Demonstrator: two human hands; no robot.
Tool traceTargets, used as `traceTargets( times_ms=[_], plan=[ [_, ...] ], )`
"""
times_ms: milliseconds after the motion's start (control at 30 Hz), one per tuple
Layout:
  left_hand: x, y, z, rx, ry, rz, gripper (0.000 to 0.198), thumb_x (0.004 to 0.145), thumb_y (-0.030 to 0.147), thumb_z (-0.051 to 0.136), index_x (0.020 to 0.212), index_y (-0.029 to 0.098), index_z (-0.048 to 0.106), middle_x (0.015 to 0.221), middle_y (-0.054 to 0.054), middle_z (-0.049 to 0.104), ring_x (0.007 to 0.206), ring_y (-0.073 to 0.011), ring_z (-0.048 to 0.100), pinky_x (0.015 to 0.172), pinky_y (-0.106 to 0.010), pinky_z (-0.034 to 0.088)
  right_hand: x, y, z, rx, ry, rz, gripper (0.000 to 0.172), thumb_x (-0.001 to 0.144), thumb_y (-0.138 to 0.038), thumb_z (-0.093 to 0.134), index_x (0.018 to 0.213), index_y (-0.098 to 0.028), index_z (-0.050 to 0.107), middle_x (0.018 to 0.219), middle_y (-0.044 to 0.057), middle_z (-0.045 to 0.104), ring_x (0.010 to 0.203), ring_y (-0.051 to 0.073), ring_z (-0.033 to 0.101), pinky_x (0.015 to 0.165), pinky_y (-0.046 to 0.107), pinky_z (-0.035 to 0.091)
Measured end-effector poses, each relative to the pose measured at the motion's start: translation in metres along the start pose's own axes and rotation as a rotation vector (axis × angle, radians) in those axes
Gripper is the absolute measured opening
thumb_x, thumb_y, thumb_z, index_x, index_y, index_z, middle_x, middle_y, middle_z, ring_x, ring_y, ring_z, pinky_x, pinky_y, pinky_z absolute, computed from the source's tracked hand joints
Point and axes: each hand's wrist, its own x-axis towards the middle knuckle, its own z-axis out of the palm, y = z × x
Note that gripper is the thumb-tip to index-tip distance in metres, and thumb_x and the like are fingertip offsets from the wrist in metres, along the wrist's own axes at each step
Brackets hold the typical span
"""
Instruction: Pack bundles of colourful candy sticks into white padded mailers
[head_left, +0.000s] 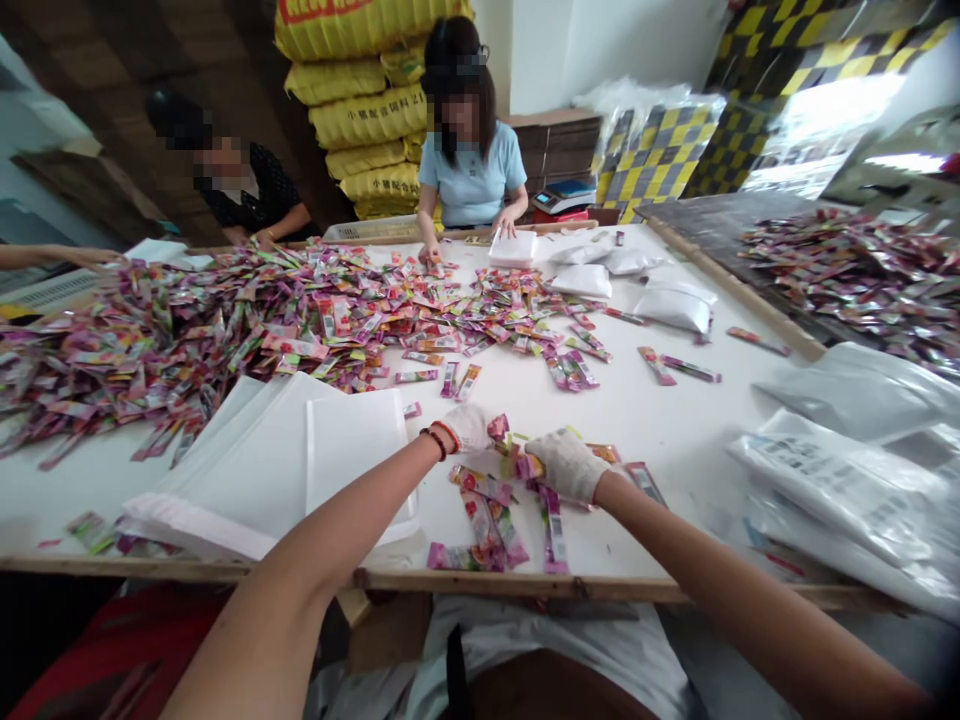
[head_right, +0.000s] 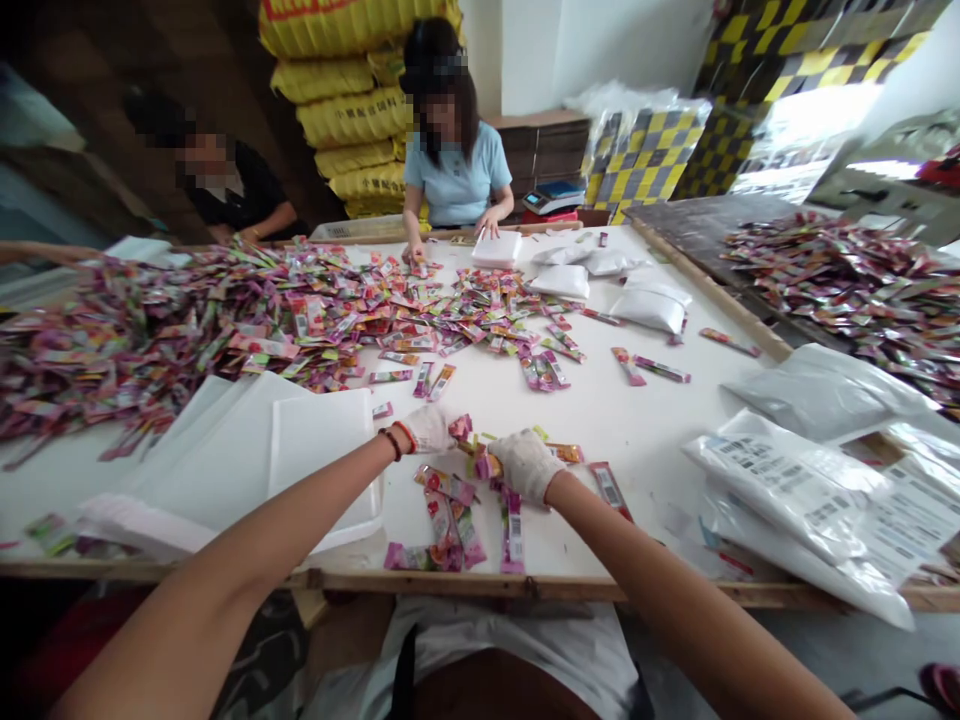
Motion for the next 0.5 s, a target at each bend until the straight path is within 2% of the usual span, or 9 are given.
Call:
traceTargets(
  times_ms=[133,233,300,333,433,500],
  plan=[
    [-0.020,-0.009,-0.013,-0.072,0.012,-0.070,0.035,0.069,0.026,0.057,0.101,0.014,0.057,0.086,-0.008,0.067,0.069,-0.0160,0.062,0.059,-0.022,0.047,-0.011,0.023,-0.012,0.148,0.144,0.048,0.016,0.075,-0.024,0.052,0.090,-0.019,0.058,0.081,0.006,0.067,0.076,0.018,0.061,0.069,0.026,0.038],
    [-0.041,-0.006,-0.011,-0.218,-0.120,-0.076,0.032,0.070,0.024,0.053,0.102,0.017,0.055,0.074,-0.002,0.065,0.052,-0.0113,0.057,0.047,-0.019,0.043,-0.024,0.053,-0.021,0.308,0.233,0.149,0.020,0.072,-0.021,0.054,0.092,-0.019,0.055,0.082,0.004,0.066,0.073,0.015,0.058,0.065,0.023,0.039],
    [-0.051,-0.001,0.000,-0.227,-0.209,-0.046,0.029,0.067,0.024,0.055,0.095,0.019,0.056,0.072,-0.001,0.065,0.051,-0.0122,0.057,0.046,-0.020,0.043,-0.032,0.071,-0.020,0.339,0.169,0.224,0.023,0.067,-0.021,0.058,0.090,-0.020,0.056,0.083,0.003,0.066,0.072,0.015,0.057,0.064,0.023,0.039],
    [-0.053,0.001,0.007,-0.179,-0.218,-0.014,0.028,0.064,0.024,0.057,0.091,0.019,0.057,0.074,-0.003,0.065,0.055,-0.0140,0.059,0.048,-0.021,0.044,-0.035,0.077,-0.017,0.327,0.112,0.259,0.024,0.065,-0.020,0.060,0.089,-0.020,0.056,0.083,0.003,0.066,0.071,0.015,0.057,0.064,0.023,0.040],
    [-0.053,0.006,0.027,-0.004,-0.177,0.087,0.023,0.059,0.025,0.060,0.080,0.018,0.058,0.081,-0.007,0.066,0.070,-0.0206,0.061,0.057,-0.027,0.047,-0.036,0.084,-0.002,0.268,-0.033,0.357,0.020,0.063,-0.023,0.061,0.082,-0.020,0.060,0.080,0.003,0.067,0.067,0.016,0.056,0.061,0.025,0.040],
    [-0.051,0.005,0.032,0.021,-0.140,0.115,0.017,0.059,0.025,0.059,0.074,0.017,0.057,0.080,-0.007,0.066,0.071,-0.0212,0.061,0.061,-0.028,0.047,-0.034,0.082,0.007,0.250,-0.075,0.405,0.014,0.063,-0.025,0.061,0.076,-0.020,0.061,0.072,0.003,0.066,0.060,0.016,0.055,0.056,0.026,0.039]
  ],
)
